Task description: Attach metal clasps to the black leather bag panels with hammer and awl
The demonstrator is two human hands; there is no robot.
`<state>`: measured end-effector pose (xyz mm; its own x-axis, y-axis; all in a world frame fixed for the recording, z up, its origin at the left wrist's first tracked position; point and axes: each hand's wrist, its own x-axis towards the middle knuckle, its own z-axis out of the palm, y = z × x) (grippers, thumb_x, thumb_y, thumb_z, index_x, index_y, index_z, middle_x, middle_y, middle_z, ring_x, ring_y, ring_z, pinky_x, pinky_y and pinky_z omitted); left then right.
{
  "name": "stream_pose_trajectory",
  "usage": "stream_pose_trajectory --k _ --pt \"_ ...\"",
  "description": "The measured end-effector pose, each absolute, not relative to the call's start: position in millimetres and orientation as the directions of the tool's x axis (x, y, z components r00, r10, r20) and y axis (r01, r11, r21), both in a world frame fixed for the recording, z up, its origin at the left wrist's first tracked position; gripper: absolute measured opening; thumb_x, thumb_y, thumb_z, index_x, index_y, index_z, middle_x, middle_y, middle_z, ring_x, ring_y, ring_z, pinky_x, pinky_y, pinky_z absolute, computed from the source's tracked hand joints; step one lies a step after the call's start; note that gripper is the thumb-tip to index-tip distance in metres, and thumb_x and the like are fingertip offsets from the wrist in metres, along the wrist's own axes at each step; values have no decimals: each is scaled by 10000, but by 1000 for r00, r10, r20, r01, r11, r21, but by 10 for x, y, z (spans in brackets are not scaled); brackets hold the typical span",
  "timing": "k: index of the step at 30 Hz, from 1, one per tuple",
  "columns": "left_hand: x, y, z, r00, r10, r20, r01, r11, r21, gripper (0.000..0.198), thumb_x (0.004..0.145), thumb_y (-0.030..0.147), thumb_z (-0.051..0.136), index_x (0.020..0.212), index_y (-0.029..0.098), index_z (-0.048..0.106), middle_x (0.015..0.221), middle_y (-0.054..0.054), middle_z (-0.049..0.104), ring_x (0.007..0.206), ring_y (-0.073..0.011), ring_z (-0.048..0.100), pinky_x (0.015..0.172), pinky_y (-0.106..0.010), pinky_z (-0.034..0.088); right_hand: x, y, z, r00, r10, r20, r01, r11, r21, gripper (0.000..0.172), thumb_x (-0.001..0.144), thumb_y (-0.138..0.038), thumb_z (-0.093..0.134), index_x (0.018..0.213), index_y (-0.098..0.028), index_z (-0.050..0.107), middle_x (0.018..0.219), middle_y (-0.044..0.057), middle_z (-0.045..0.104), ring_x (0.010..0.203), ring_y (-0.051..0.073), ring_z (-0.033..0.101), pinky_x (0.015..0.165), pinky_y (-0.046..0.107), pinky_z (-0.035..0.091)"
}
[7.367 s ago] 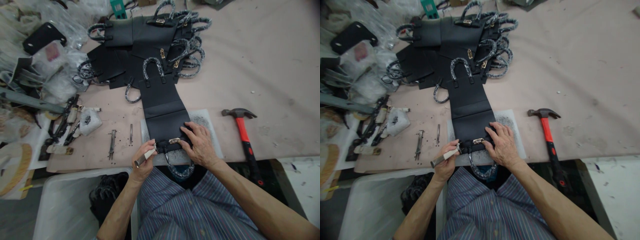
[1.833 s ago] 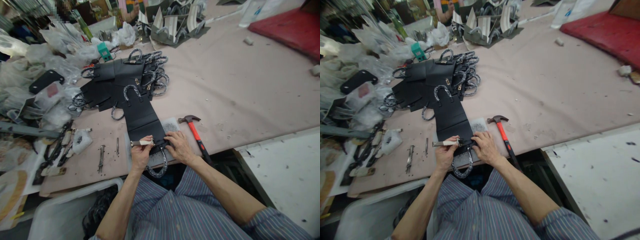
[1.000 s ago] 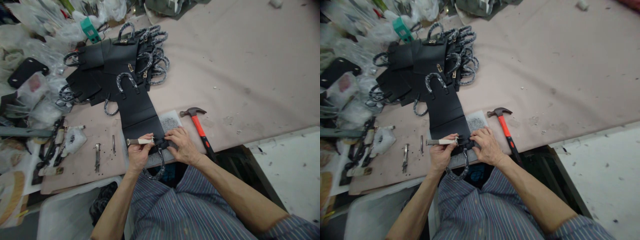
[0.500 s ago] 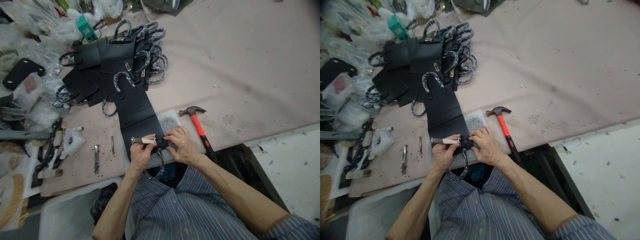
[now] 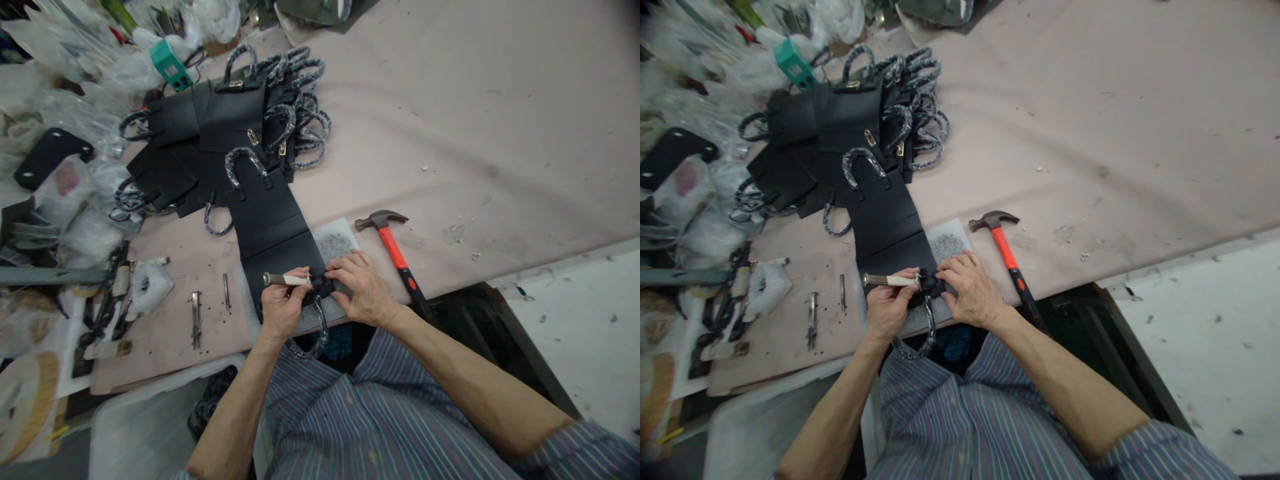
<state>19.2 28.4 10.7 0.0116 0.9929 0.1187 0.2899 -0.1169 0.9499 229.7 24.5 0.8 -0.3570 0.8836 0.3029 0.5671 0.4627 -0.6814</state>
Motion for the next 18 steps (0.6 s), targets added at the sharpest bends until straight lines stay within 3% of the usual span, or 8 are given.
stream_pose_trajectory --k 7,13,18 --pt "194 299 110 -3 994 109 327 -102 939 88 816 220 745 894 186 766 1029 -78 795 1008 -243 751 977 -409 597 2310 237 -12 -336 885 321 562 462 -686 322 772 -169 652 1090 -220 641 1176 71 670 1141 287 562 1158 555 299" --pt "204 297 135 -12 996 90 329 -81 941 102 807 221 739 898 179 759 1024 -79 795 1016 -239 752 967 -396 601 2316 230 -59 -275 888 368 545 460 -701 228 757 -130 613 960 -230 646 1132 73 674 1123 290 567 1132 544 350" --pt "234 286 137 4 993 121 380 -113 918 96 819 214 717 902 182 751 1008 -76 791 990 -240 751 970 -401 593 2325 228 -85 -166 908 385 513 412 -753 275 709 -82 574 929 -226 653 1108 86 671 1074 291 581 1003 517 439"
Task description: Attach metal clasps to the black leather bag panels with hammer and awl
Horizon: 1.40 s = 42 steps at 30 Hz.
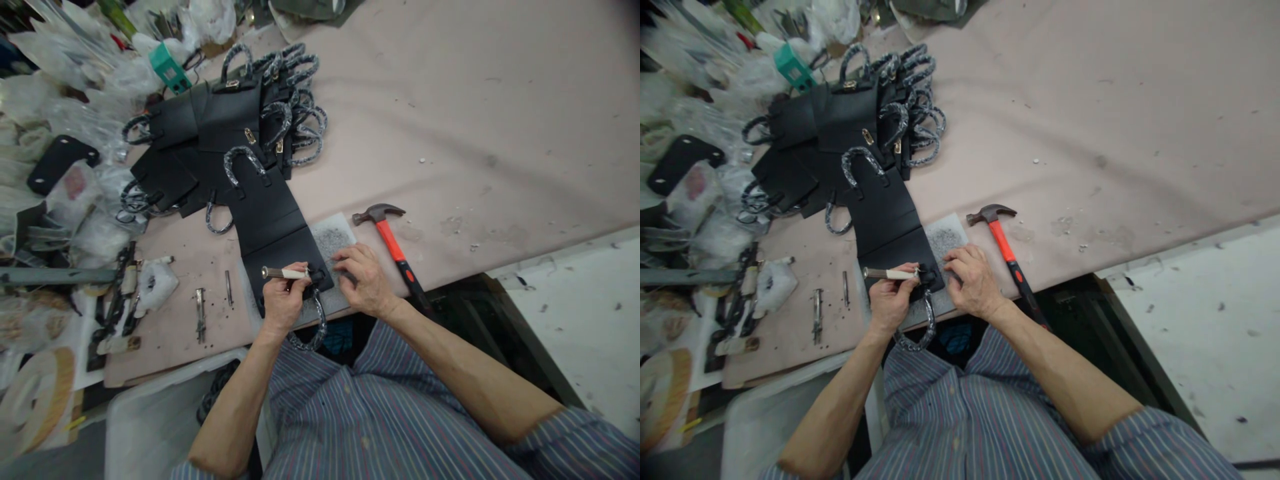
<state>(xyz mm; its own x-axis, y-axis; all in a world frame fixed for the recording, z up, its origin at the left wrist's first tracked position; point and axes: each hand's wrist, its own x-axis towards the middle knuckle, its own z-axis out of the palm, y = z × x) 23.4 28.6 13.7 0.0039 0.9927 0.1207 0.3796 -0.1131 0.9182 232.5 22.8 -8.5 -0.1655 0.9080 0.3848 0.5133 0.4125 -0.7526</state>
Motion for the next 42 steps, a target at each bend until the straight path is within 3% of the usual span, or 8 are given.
stream_pose_trajectory --k 18,22,27,31,34,37,39,42 --pt "314 269 137 112 965 238 508 -261 821 114 830 199 681 931 208 733 1041 -65 784 1015 -245 747 980 -407 584 2697 143 14 78 900 430 736 239 -634 265 817 -190 638 1083 -201 640 1171 138 663 1105 334 586 981 514 468" --pt "317 285 133 153 961 229 524 -276 806 148 843 180 677 970 224 737 1014 -58 788 957 -243 757 929 -393 594 3086 50 24 187 969 160 832 -70 -550 316 775 -273 710 1057 -161 622 1072 185 640 1018 357 585 893 501 474" --pt "320 278 166 146 962 232 546 -274 792 154 836 172 688 963 239 744 993 -48 795 933 -250 761 871 -378 592 3153 20 160 225 854 -470 361 -521 -773 131 738 -203 653 790 -214 534 729 40 565 708 215 581 636 337 485" --pt "319 264 175 142 959 246 541 -284 792 179 825 144 689 956 252 745 974 -39 796 917 -251 761 851 -371 593 3013 -13 521 61 812 -580 243 -575 -781 144 826 -320 569 748 -220 501 620 -22 489 471 125 444 440 271 414" --pt "318 261 171 146 956 253 547 -291 785 182 812 131 696 936 254 747 954 -40 793 876 -245 757 826 -357 590 2906 -70 944 61 882 -467 210 -469 -858 299 923 -510 469 803 -237 493 597 -57 435 404 102 347 378 242 316" --pt "317 259 167 148 961 235 555 -277 784 175 821 134 687 943 246 744 950 -41 789 880 -241 750 829 -347 579 2817 -122 1371 97 995 -24 441 -65 -895 356 955 -576 459 818 -249 489 583 -45 460 438 119 394 424 249 288" --pt "317 255 169 146 968 205 570 -251 782 168 832 133 681 947 239 741 956 -36 786 896 -228 745 847 -331 568 2781 -150 1567 -26 965 263 661 214 -719 312 983 -503 445 802 -250 474 574 -26 483 473 135 426 475 272 284" --pt "319 248 180 144 980 137 616 -197 763 152 850 143 678 960 231 737 975 -29 783 930 -209 738 873 -305 547 2774 -169 1748 -310 903 297 819 413 -399 257 996 -356 427 767 -244 459 545 -18 494 442 134 382 491 304 201"
